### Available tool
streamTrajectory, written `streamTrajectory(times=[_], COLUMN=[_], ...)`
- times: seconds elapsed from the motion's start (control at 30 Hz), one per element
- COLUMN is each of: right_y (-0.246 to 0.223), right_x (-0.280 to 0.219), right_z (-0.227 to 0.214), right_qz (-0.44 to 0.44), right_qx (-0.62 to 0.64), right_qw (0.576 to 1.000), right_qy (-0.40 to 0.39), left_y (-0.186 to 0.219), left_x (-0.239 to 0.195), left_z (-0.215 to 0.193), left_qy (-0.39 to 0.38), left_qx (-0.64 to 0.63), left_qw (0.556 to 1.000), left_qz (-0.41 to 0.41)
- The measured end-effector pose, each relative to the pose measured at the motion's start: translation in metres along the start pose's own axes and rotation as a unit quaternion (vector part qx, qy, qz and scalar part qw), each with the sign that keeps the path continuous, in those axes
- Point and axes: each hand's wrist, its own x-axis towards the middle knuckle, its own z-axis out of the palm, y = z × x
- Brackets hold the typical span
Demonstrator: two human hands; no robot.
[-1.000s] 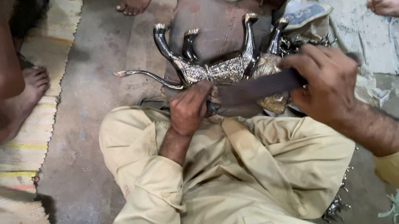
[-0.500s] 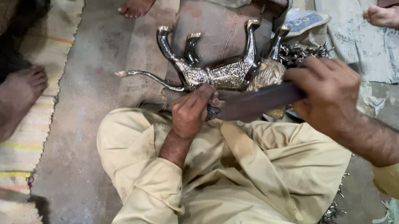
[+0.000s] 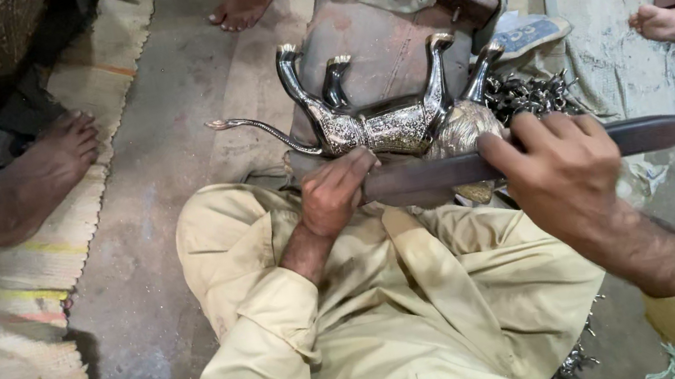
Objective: The person sits on the floor and uses a hammer and chisel to emboss decorative patterns onto a silver-colored metal animal figurine. They repeatedly reposition the figurine and strike different areas to create textured details.
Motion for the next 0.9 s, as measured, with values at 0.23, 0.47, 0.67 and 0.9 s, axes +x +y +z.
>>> streamTrajectory(times=[0.23,0.47,0.67,0.9], right_y=[0.036,0.050,0.026,0.014], right_x=[-0.054,-0.183,-0.246,-0.171], right_z=[0.034,0.117,0.127,0.111], right_qz=[0.271,0.588,0.577,0.562], right_qx=[0.305,0.509,0.395,0.514], right_qw=[0.912,0.629,0.687,0.647], right_qy=[0.025,0.018,-0.196,0.020], left_y=[0.000,-0.001,-0.053,-0.114], left_x=[-0.004,-0.012,-0.029,-0.024], left_z=[-0.018,-0.058,-0.060,-0.039], left_qy=[0.218,0.181,0.210,0.141], left_qx=[-0.200,-0.190,-0.282,-0.353], left_qw=[0.936,0.896,0.830,0.730], left_qz=[-0.191,-0.358,-0.433,-0.567])
